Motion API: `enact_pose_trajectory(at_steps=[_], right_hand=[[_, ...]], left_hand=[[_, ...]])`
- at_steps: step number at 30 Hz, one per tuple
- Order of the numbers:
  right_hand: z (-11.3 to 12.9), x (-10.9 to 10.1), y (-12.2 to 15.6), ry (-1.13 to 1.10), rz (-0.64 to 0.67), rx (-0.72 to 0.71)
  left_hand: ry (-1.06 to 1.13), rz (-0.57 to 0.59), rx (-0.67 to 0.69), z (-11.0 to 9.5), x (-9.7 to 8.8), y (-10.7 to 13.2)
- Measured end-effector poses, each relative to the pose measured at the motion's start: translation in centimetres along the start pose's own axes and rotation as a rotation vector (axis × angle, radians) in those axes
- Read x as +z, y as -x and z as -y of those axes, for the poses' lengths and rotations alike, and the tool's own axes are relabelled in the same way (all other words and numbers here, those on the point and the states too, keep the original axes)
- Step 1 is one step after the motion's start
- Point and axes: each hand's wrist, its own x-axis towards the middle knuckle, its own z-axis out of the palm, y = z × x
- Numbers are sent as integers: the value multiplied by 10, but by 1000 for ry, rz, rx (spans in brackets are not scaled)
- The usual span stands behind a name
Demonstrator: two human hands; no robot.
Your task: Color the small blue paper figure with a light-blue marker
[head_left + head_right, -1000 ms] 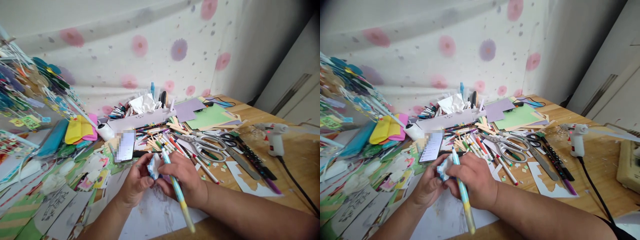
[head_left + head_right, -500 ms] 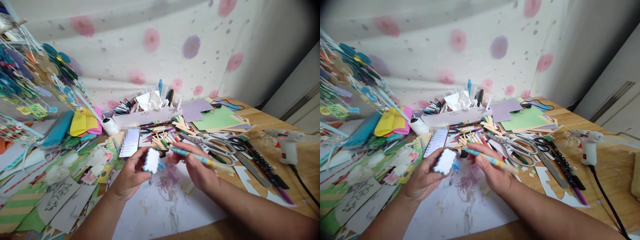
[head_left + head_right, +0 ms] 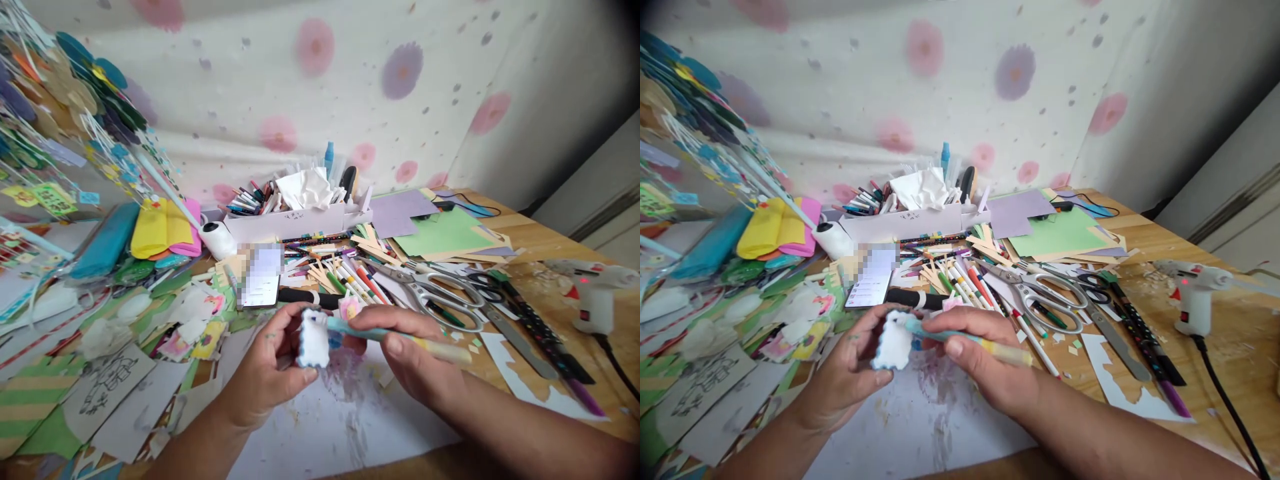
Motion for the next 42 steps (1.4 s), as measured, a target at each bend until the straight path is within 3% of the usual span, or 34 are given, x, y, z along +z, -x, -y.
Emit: enact_pose_trajectory(at_steps=[5, 9, 14, 18, 22, 25, 29, 33, 37, 40, 42], right_hand=[[11, 6, 6, 252, 43, -189], [20, 7, 2, 297, 223, -287], [24, 10, -1, 377, 105, -310], [25, 12, -3, 400, 260, -399], [26, 12, -2, 452, 168, -372], [25, 12, 0, 427, 261, -392], [26, 12, 0, 460, 193, -372], [25, 13, 0, 443, 293, -390], [23, 13, 0, 446, 184, -397], [25, 13, -1, 462, 281, -421], [27, 12, -1, 491, 256, -417]], left_hand=[[29, 59, -9, 0, 2, 4], [16, 75, 2, -3, 2, 4], [-6, 126, 8, -5, -1, 3], [-29, 126, 35, -6, -3, 1], [-67, 123, 19, -8, -5, 1], [-75, 147, 24, -10, -6, 1], [-64, 136, 16, -13, -6, 0], [-36, 148, -7, -16, -6, 1], [-18, 135, -16, -17, -5, 1], [-5, 150, -25, -18, -4, 1], [-2, 145, -34, -18, -4, 1]])
